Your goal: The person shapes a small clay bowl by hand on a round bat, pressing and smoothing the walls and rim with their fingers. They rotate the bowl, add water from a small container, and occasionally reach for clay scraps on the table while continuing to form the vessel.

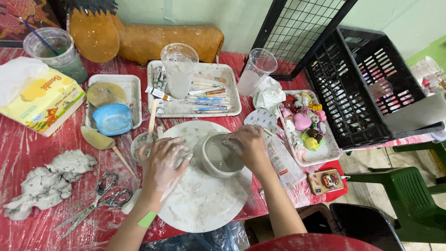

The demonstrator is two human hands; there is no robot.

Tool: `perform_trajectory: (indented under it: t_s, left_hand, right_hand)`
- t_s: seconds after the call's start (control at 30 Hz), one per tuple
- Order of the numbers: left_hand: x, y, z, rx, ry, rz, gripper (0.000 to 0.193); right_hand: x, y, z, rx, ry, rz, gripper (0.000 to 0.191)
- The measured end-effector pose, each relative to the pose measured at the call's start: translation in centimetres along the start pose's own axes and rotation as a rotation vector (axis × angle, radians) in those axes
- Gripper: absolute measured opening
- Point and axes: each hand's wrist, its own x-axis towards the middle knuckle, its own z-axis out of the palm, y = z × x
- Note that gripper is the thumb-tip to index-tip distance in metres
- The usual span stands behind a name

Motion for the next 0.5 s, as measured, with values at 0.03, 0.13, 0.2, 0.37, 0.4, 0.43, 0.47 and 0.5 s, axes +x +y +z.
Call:
perform_trajectory:
  t_s: [0.03, 0.13, 0.2, 0.37, 0.4, 0.43, 0.47, 0.5]
  left_hand:
    - [0.3, 0.1, 0.0, -0.012, -0.019, 0.004, 0.031]
    - [1.1, 0.1, 0.2, -0.035, -0.037, 0.015, 0.032]
    - [1.9, 0.3, 0.9, -0.056, -0.027, 0.017, 0.03]
    - [4.7, 0.6, 4.2, -0.145, -0.036, 0.053, 0.035]
    - [5.4, 0.6, 4.9, -0.174, -0.024, 0.052, 0.034]
    - [6.2, 0.5, 5.6, -0.203, -0.011, 0.051, 0.034]
    - [6.7, 0.5, 6.2, -0.233, -0.001, 0.049, 0.033]
    - [7.3, 0.3, 6.7, -0.264, -0.068, -0.019, 0.029]
  right_hand:
    - [-0.2, 0.2, 0.1, 0.007, -0.019, -0.041, 0.023]
    - [-0.6, 0.4, 0.2, 0.015, -0.053, -0.092, 0.022]
    - [-0.4, 0.4, 0.4, 0.004, -0.049, -0.039, 0.023]
    - [0.6, 0.2, 0.8, -0.172, -0.057, -0.164, 0.027]
    - [0.8, 0.0, 0.9, -0.215, -0.07, -0.165, 0.031]
    - [1.0, -0.2, 0.9, -0.23, -0.076, -0.174, 0.029]
    - [1.1, -0.4, 1.0, -0.245, -0.084, -0.181, 0.027]
    - [1.2, -0.6, 1.0, -0.26, -0.091, -0.187, 0.026]
